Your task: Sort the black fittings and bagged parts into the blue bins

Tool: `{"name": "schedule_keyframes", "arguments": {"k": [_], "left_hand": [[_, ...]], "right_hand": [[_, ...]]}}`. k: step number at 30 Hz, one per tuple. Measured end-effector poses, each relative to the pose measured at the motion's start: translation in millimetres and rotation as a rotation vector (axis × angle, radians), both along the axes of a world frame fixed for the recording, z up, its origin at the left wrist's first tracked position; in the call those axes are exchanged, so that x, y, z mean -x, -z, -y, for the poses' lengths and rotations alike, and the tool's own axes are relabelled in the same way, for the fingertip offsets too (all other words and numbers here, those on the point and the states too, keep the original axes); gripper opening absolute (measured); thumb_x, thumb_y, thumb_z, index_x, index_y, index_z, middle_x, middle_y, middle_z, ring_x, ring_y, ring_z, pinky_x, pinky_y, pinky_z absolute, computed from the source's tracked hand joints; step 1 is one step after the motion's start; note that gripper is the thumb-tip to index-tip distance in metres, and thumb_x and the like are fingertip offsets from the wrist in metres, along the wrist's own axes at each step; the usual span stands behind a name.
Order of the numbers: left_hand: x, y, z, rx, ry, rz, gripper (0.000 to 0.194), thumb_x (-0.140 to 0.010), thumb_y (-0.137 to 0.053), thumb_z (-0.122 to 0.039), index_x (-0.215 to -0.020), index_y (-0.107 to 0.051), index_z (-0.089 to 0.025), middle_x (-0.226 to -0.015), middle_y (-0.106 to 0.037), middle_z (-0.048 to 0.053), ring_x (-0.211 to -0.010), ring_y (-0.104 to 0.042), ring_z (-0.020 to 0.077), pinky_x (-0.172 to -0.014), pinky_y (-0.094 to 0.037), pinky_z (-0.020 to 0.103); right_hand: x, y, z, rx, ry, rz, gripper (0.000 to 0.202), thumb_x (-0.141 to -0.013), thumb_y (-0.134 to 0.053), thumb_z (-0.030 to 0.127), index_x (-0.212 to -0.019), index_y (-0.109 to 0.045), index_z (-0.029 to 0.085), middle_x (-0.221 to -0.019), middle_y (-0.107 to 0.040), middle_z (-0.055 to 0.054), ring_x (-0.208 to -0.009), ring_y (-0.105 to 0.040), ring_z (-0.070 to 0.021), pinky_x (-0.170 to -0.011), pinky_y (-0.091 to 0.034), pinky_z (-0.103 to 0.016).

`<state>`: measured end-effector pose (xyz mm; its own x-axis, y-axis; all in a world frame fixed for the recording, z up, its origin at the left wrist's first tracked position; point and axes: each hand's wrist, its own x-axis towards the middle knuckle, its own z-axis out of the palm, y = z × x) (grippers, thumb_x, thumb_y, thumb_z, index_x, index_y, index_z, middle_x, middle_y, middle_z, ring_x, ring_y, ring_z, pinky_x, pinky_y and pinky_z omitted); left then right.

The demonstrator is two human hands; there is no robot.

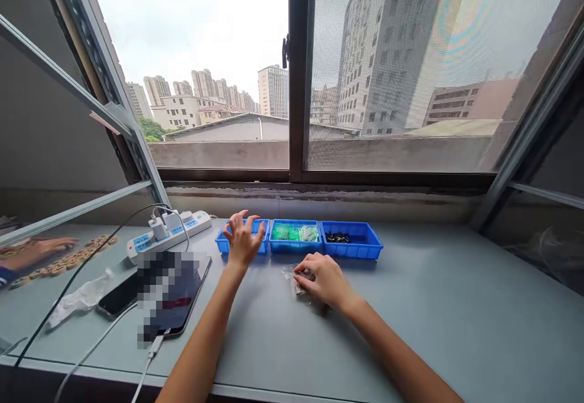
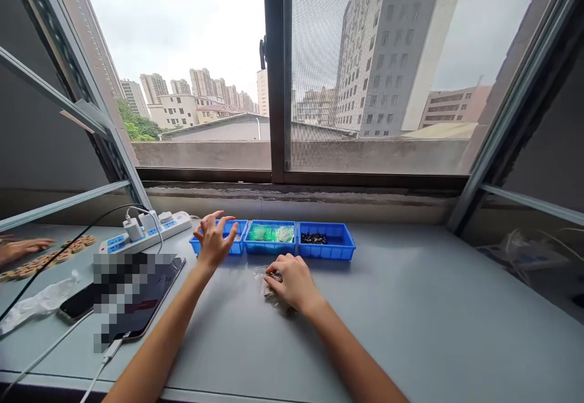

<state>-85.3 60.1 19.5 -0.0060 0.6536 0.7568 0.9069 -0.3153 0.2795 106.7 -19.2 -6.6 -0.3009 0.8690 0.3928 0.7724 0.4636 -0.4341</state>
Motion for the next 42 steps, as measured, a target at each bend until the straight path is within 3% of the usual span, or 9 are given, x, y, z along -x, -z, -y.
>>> {"name": "schedule_keyframes", "arguments": {"k": [3,6,12,16,21,27,36,39,42], "left_hand": [[-18.0,-4.7,15.4,-0.081,0.239,-0.085,0.022,-0.085,-0.047,-0.030,-0.080,-0.067,-0.022,-0.106,-0.060,0.009,-0.105,-0.047,0.0259,-0.088,-0.031,0.043],[-31.1,-5.9,27.8,-0.106,0.427,-0.171,0.028,-0.088,-0.044,-0.029,-0.070,-0.065,-0.021,-0.102,-0.061,0.007,-0.101,-0.049,0.0224,-0.086,-0.033,0.040],[-44.7,2.2,35.2,-0.061,0.583,-0.130,0.029,-0.086,-0.051,-0.034,-0.064,-0.064,-0.021,-0.093,-0.062,0.004,-0.090,-0.052,0.0191,-0.079,-0.039,0.035],[-48.2,4.8,32.7,-0.100,0.613,0.004,0.031,-0.087,-0.051,-0.035,-0.062,-0.063,-0.020,-0.086,-0.062,0.004,-0.083,-0.054,0.0176,-0.075,-0.042,0.033],[-48.6,-0.4,32.6,-0.117,0.613,0.166,0.032,-0.088,-0.047,-0.036,-0.068,-0.066,-0.020,-0.087,-0.060,0.004,-0.080,-0.057,0.0159,-0.076,-0.045,0.033],[-52.5,-1.3,35.0,-0.167,0.656,0.216,0.019,-0.084,-0.056,-0.033,-0.075,-0.068,-0.021,-0.087,-0.057,0.004,-0.081,-0.056,0.0155,-0.070,-0.048,0.030],[-53.7,1.2,37.8,-0.216,0.662,0.209,0.004,-0.077,-0.064,-0.024,-0.079,-0.064,-0.021,-0.095,-0.052,0.004,-0.083,-0.056,0.0150,-0.071,-0.049,0.029],[-51.9,0.2,37.7,-0.207,0.640,0.201,0.007,-0.076,-0.065,-0.027,-0.078,-0.064,-0.021,-0.097,-0.053,0.005,-0.090,-0.056,0.0178,-0.073,-0.048,0.031],[-51.3,0.2,37.0,-0.149,0.651,0.180,0.014,-0.077,-0.064,-0.032,-0.070,-0.066,-0.020,-0.091,-0.057,0.005,-0.082,-0.056,0.0170,-0.077,-0.046,0.034]], "right_hand": [[0.1,-2.9,-0.3,-0.024,0.025,-0.043,0.016,-0.083,-0.053,0.023,-0.074,-0.067,0.022,-0.081,-0.069,-0.003,-0.080,-0.062,-0.0194,-0.070,-0.042,-0.032],[-2.0,-7.5,-2.6,-0.067,0.082,-0.279,0.022,-0.087,-0.046,0.029,-0.077,-0.063,0.021,-0.082,-0.069,-0.004,-0.078,-0.063,-0.0185,-0.069,-0.045,-0.031],[-6.0,-16.8,-8.0,0.061,0.039,-0.907,0.035,-0.075,-0.057,0.054,-0.075,-0.060,0.019,-0.061,-0.066,-0.003,-0.049,-0.058,-0.0150,-0.050,-0.048,-0.028],[-2.1,-22.4,-5.0,0.171,0.002,-1.071,0.042,-0.060,-0.070,0.053,-0.082,-0.064,0.018,-0.059,-0.063,0.000,-0.047,-0.056,-0.0129,-0.043,-0.045,-0.024],[0.4,-27.9,-0.4,0.187,0.001,-1.111,0.039,-0.057,-0.074,0.041,-0.088,-0.066,0.019,-0.076,-0.069,-0.004,-0.058,-0.058,-0.0131,-0.043,-0.042,-0.021],[-3.7,-27.0,-2.7,0.108,0.063,-1.098,0.029,-0.062,-0.070,0.038,-0.083,-0.068,0.018,-0.075,-0.068,-0.005,-0.056,-0.055,-0.0114,-0.043,-0.039,-0.020],[-5.9,-29.4,6.2,-0.170,-0.013,-0.772,0.011,-0.073,-0.062,0.029,-0.071,-0.070,0.022,-0.093,-0.061,-0.006,-0.058,-0.057,-0.0100,-0.043,-0.043,-0.020],[-4.5,-30.1,7.4,-0.163,-0.006,-0.745,0.012,-0.075,-0.061,0.030,-0.073,-0.069,0.021,-0.096,-0.062,-0.007,-0.059,-0.058,-0.0108,-0.043,-0.043,-0.021],[-3.1,-29.8,5.6,-0.067,0.046,-0.829,0.019,-0.073,-0.062,0.037,-0.079,-0.066,0.019,-0.085,-0.065,-0.006,-0.056,-0.058,-0.0120,-0.042,-0.042,-0.022]]}}
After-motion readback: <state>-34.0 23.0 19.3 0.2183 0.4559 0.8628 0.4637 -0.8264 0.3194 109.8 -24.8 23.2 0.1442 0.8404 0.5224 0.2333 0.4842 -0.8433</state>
